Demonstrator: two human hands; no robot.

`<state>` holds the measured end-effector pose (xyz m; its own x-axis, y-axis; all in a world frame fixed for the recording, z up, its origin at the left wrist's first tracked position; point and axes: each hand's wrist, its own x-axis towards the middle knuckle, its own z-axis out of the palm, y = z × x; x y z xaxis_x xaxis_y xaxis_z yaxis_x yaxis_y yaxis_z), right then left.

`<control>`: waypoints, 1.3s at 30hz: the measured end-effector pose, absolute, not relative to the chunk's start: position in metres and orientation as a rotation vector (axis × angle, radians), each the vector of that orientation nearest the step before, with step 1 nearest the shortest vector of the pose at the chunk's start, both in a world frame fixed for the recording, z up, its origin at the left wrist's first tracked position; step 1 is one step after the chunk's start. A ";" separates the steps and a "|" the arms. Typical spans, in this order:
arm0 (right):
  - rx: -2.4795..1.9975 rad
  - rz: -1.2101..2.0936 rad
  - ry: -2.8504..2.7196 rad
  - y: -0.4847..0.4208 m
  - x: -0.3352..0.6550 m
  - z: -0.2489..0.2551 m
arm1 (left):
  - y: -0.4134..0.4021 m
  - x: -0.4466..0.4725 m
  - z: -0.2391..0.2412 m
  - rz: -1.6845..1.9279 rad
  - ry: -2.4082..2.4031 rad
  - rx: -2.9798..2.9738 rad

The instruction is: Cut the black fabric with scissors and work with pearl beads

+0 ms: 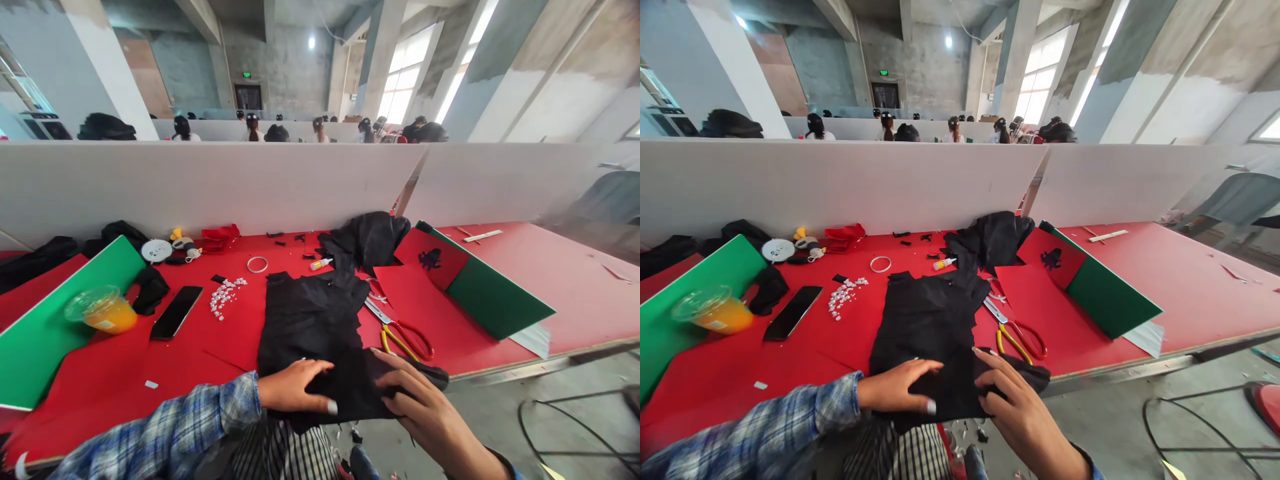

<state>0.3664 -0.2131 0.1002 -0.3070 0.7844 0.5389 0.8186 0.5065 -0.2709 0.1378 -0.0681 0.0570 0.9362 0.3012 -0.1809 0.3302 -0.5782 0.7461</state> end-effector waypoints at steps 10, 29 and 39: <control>-1.328 -0.112 -2.081 -0.210 0.377 0.122 | -0.015 0.185 0.080 0.118 0.466 2.423; -1.591 0.818 -1.843 -0.165 0.361 0.001 | 0.107 0.266 0.067 0.715 1.121 1.513; -1.545 0.779 -1.715 -0.159 0.357 -0.009 | 0.093 0.266 0.100 0.911 1.018 1.067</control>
